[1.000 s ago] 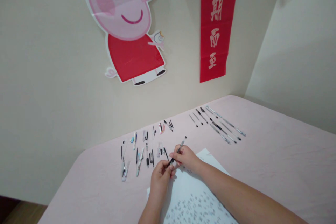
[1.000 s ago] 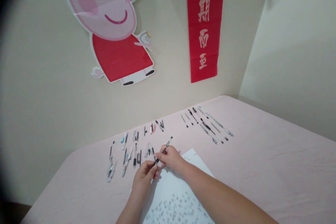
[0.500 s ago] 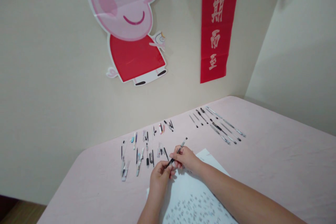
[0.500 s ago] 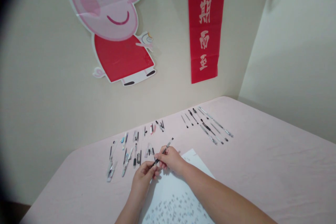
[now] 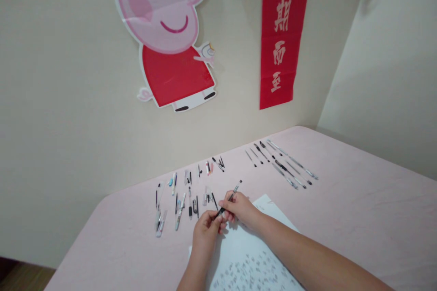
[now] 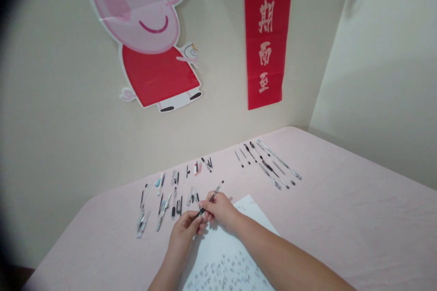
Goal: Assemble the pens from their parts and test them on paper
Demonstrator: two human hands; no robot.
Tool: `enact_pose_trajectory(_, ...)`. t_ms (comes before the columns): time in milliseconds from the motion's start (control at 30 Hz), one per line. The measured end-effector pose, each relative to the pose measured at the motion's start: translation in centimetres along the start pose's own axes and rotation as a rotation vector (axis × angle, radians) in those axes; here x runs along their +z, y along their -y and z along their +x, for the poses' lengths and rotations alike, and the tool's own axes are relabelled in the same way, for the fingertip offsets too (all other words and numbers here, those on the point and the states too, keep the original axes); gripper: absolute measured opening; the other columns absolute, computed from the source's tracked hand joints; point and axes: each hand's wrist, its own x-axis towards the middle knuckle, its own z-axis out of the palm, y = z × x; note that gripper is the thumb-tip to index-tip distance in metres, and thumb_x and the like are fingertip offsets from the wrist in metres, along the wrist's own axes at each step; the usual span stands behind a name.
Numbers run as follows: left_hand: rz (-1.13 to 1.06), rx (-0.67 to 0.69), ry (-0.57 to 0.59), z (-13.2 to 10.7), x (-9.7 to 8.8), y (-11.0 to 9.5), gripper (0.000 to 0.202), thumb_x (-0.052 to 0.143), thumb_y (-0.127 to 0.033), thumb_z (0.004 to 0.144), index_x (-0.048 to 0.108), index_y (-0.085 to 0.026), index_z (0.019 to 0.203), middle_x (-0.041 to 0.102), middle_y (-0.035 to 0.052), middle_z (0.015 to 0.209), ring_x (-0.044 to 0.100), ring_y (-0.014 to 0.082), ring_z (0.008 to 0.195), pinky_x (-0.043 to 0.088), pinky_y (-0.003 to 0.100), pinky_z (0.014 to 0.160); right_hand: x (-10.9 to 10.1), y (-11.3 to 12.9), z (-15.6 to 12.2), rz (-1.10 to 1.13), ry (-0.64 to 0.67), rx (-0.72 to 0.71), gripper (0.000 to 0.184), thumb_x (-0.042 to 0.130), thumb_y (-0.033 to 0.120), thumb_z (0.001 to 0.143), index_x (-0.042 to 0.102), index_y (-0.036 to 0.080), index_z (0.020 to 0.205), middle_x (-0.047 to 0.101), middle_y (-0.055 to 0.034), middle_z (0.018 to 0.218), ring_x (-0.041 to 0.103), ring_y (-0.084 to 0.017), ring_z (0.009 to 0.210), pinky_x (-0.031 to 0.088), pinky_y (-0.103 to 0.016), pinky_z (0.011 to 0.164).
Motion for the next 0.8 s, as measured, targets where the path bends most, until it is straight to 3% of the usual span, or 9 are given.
enact_pose_trajectory(300, -0.006, 0.029, 0.024, -0.1, 0.2, 0.0, 0.022, 0.071, -0.033, 0.062, 0.061, -0.015, 0.069, 0.064, 0.0025, 0.062, 0.056, 0.0122, 0.054, 0.043, 0.023, 0.049, -0.2, -0.3, 0.1, -0.036, 0.008, -0.072, 0.05, 0.069, 0.062, 0.062, 0.043, 0.02, 0.064, 0.048, 0.0088, 0.039, 0.036, -0.005, 0.032, 0.027, -0.018, 0.035)
enact_pose_trajectory(467, 0.005, 0.062, 0.012, -0.2, 0.3, -0.1, 0.023, 0.071, -0.036, 0.064, 0.06, -0.017, 0.07, 0.059, -0.0013, 0.057, 0.052, 0.0108, 0.052, 0.041, 0.023, 0.05, -0.2, 0.1, 0.0, 0.037, -0.04, -0.108, 0.049, 0.074, 0.058, 0.058, 0.045, 0.019, 0.061, 0.04, 0.0102, 0.045, 0.033, -0.004, 0.038, 0.026, -0.018, 0.038)
enact_pose_trajectory(667, 0.009, 0.069, -0.02, 0.0, -0.2, 0.0, 0.026, 0.069, -0.04, 0.069, 0.06, -0.017, 0.075, 0.058, -0.0019, 0.056, 0.051, 0.0107, 0.053, 0.04, 0.023, 0.053, -2.0, 0.9, 0.8, 0.245, -0.108, -0.085, 0.04, 0.073, 0.051, 0.061, 0.052, 0.018, 0.069, 0.028, 0.0138, 0.04, 0.018, -0.003, 0.035, 0.011, -0.019, 0.036)
enact_pose_trajectory(800, -0.021, 0.058, -0.03, 0.1, -0.4, 0.3, 0.028, 0.068, -0.043, 0.071, 0.06, -0.017, 0.078, 0.058, -0.0018, 0.059, 0.052, 0.0111, 0.055, 0.041, 0.023, 0.055, -3.1, 1.3, 1.3, 0.306, -0.151, -0.107, 0.035, 0.072, 0.048, 0.062, 0.056, 0.017, 0.069, 0.035, 0.0119, 0.041, 0.022, -0.003, 0.035, 0.013, -0.019, 0.037)
